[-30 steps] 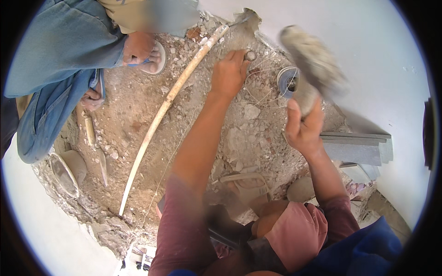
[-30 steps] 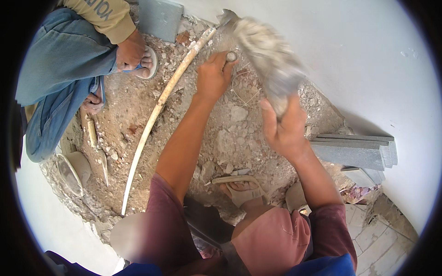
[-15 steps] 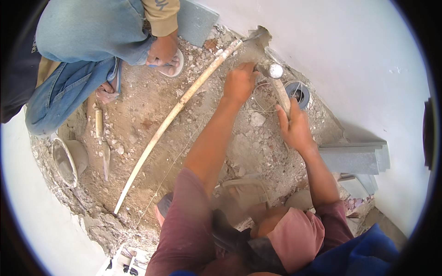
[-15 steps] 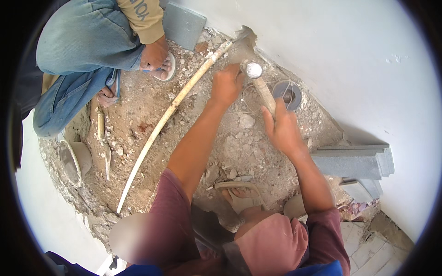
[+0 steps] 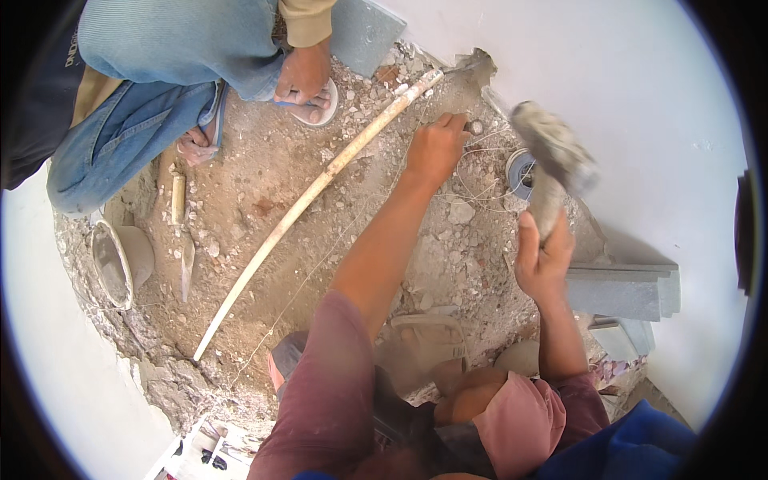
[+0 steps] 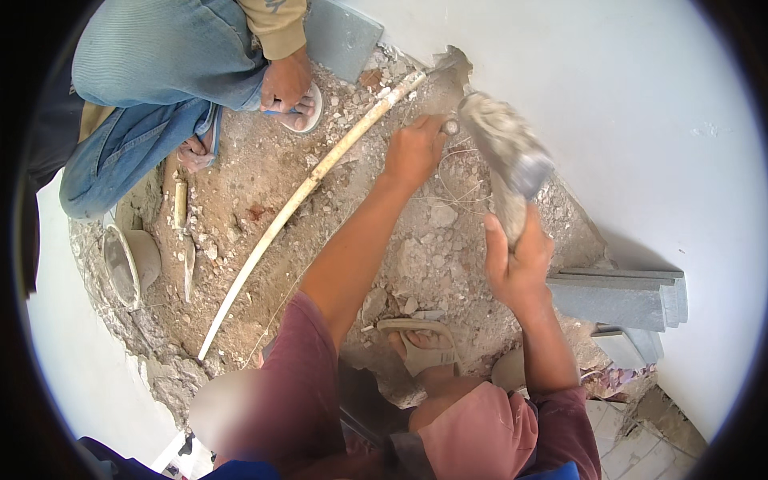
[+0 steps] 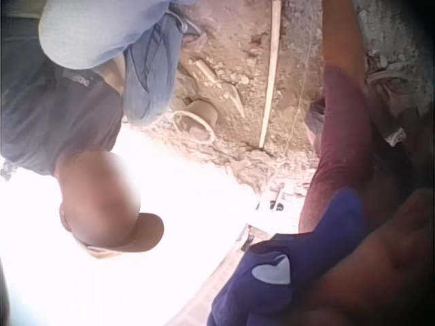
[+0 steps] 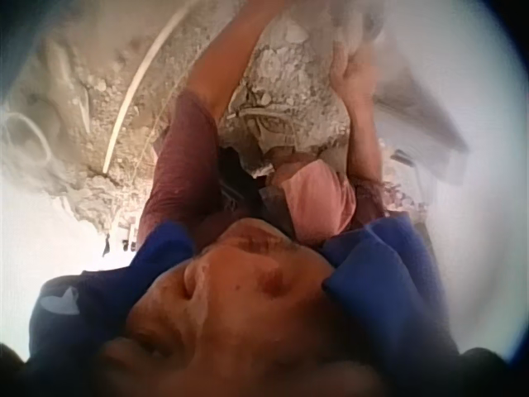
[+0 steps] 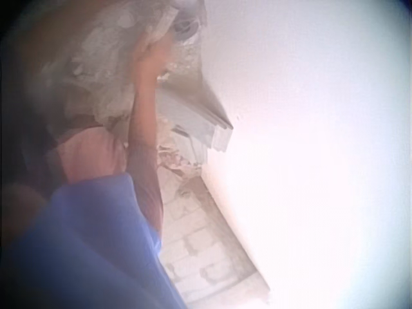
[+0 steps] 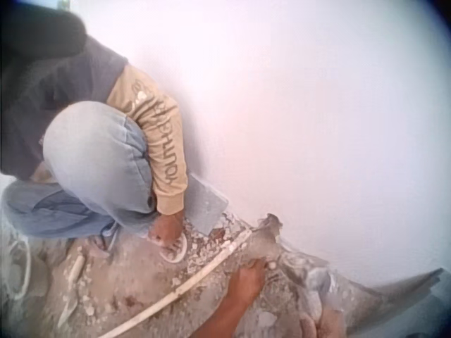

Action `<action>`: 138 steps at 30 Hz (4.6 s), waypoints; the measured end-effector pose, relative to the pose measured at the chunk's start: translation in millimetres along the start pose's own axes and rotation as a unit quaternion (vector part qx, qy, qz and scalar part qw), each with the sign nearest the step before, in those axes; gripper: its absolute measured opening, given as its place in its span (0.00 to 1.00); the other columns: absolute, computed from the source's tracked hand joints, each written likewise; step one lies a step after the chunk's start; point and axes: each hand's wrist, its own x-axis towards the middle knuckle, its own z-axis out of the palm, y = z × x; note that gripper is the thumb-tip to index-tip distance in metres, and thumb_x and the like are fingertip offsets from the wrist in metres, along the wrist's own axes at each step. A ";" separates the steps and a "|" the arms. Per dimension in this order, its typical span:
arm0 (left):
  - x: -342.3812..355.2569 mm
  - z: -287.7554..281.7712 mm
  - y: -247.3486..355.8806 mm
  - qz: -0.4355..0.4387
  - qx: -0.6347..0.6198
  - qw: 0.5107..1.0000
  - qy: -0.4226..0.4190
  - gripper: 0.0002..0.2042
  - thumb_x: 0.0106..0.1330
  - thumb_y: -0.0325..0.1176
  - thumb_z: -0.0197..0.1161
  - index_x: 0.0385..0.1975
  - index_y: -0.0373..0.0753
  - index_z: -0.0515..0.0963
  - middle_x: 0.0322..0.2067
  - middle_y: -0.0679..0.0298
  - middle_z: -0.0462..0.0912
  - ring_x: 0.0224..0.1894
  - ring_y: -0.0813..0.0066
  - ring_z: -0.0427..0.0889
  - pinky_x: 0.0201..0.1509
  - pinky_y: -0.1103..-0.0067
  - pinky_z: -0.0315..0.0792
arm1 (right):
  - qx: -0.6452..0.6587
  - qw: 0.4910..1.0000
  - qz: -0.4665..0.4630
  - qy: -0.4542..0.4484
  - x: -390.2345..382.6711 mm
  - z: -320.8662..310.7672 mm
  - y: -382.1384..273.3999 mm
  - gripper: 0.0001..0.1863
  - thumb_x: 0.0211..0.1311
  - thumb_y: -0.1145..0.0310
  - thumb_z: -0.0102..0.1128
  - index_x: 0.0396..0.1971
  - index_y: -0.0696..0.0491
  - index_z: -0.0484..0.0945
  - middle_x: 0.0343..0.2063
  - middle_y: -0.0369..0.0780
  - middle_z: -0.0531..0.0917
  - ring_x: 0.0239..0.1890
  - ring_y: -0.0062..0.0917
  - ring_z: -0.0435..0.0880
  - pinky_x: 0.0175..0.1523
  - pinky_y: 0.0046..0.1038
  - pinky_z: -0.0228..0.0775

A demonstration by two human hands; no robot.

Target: The person hammers nails into the ground to secure a string line, assisted by another person who holds a wooden stick. The person uses a hammer to drive nails into the dirt floor, adjusting the string tension and position as needed.

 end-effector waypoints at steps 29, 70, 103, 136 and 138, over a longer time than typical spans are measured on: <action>-49.3 -36.4 -1.9 -0.056 -0.033 0.998 0.014 0.14 0.65 0.19 0.63 0.50 0.36 0.79 0.48 0.50 0.86 0.46 0.47 0.88 0.49 0.64 0.84 | 0.052 0.994 0.092 0.016 -38.3 11.2 11.5 0.14 0.76 0.69 0.60 0.50 0.63 0.74 0.21 0.44 0.82 0.22 0.28 0.84 0.27 0.32 0.71; 58.6 19.0 -21.7 -0.110 -0.086 0.986 0.086 0.10 0.67 0.31 0.70 0.43 0.32 0.83 0.27 0.50 0.86 0.27 0.53 0.85 0.35 0.65 0.78 | 0.152 0.981 0.117 0.035 -8.5 14.6 19.7 0.18 0.78 0.62 0.59 0.51 0.63 0.75 0.23 0.40 0.82 0.23 0.19 0.78 0.28 0.28 0.70; 37.9 6.9 -26.2 -0.116 -0.153 0.976 0.102 0.08 0.69 0.28 0.69 0.42 0.32 0.83 0.33 0.52 0.91 0.37 0.67 0.92 0.42 0.73 0.82 | 0.227 0.968 0.107 -0.004 -15.7 5.5 17.5 0.22 0.78 0.61 0.59 0.59 0.65 0.73 0.28 0.36 0.83 0.27 0.17 0.79 0.33 0.24 0.72; 57.1 4.2 -19.6 -0.088 0.003 0.994 -0.068 0.14 0.66 0.19 0.54 0.49 0.25 0.79 0.37 0.52 0.91 0.36 0.52 0.91 0.43 0.62 0.85 | -0.137 0.971 0.078 -0.179 79.0 8.9 8.1 0.14 0.77 0.67 0.59 0.46 0.66 0.72 0.18 0.47 0.81 0.22 0.28 0.84 0.27 0.31 0.71; 44.8 -1.5 -12.7 -0.089 -0.026 0.994 -0.059 0.14 0.66 0.19 0.55 0.49 0.25 0.79 0.36 0.50 0.91 0.35 0.51 0.91 0.42 0.62 0.85 | -0.035 0.988 0.083 -0.121 73.7 -1.5 -25.0 0.14 0.76 0.67 0.59 0.44 0.65 0.73 0.17 0.47 0.80 0.21 0.30 0.83 0.27 0.32 0.70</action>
